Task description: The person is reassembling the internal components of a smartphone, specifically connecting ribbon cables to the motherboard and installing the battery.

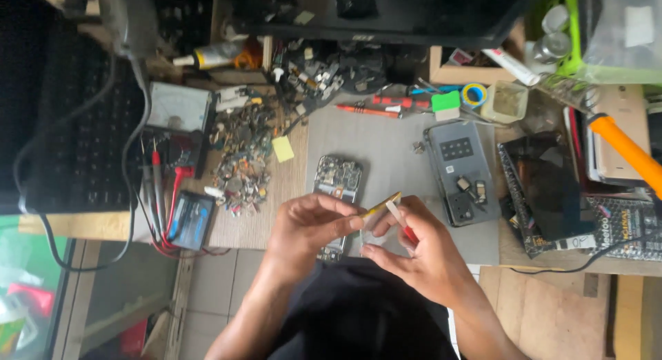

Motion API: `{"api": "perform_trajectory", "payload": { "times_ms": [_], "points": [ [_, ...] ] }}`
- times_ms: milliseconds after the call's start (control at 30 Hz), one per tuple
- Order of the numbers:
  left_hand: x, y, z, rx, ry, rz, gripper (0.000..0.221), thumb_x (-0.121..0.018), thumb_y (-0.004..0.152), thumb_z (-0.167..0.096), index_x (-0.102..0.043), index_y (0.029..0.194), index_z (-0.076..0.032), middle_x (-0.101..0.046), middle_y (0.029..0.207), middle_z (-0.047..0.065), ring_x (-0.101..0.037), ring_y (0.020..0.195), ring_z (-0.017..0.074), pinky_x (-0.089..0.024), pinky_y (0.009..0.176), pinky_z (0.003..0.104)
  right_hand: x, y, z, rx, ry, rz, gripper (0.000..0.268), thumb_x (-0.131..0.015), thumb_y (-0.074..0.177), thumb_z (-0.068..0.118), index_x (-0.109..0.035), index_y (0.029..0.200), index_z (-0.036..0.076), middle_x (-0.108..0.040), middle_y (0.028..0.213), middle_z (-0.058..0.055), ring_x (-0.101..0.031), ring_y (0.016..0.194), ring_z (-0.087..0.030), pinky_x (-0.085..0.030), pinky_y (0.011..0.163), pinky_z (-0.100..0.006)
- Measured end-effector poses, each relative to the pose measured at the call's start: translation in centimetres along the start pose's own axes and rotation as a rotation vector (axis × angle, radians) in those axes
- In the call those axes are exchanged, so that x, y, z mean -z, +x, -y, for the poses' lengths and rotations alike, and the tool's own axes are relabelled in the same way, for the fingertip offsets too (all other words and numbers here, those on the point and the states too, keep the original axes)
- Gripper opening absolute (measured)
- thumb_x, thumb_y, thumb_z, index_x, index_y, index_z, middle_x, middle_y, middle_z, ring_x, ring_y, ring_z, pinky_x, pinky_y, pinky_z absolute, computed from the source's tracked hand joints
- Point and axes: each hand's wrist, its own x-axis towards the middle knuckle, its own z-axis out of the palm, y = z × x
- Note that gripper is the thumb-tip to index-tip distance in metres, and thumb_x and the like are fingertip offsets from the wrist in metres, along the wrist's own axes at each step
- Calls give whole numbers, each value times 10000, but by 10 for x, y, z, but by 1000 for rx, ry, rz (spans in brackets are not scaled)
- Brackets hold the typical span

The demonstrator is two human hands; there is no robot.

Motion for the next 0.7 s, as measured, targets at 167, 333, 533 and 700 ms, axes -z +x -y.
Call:
{"api": "perform_trajectory", "payload": {
  "times_ms": [167, 333, 533, 700],
  "points": [
    [20, -2, 10, 134, -43, 68, 193, -862, 747, 33, -773, 909, -26, -796, 872, 106, -743, 794, 159, -604, 774, 284, -1, -8, 0, -81, 65, 121, 133, -800, 871, 176, -691, 896, 106, -637, 909, 26, -329, 569, -105, -376, 554, -225],
    [25, -9, 18, 246, -45, 94, 201, -889, 695, 9, -783, 865, 25, -795, 836, 149, -754, 743, 189, -630, 722, 286, -1, -11, -8, -185, 93, 200, 176, -792, 887, 169, -639, 842, 93, -648, 874, 29, -308, 573, -107, -391, 515, -217],
    [25, -12, 10, 213, 18, -9, 153, -867, 746, 19, -797, 879, -6, -806, 824, 117, -741, 738, 151, -614, 725, 275, -13, -6, -5, -188, 1, 165, 177, -783, 901, 192, -642, 879, 87, -669, 848, 38, -581, 690, -62, -554, 590, -192],
    [32, -8, 0, 143, 0, 126, 275, -815, 796, 49, -725, 1056, 32, -793, 1029, 172, -773, 903, 212, -643, 824, 286, -15, -2, -8, -152, -6, 111, 258, -816, 868, 159, -568, 812, 115, -595, 807, 32, -357, 584, -100, -504, 479, -192]
  ]
}}
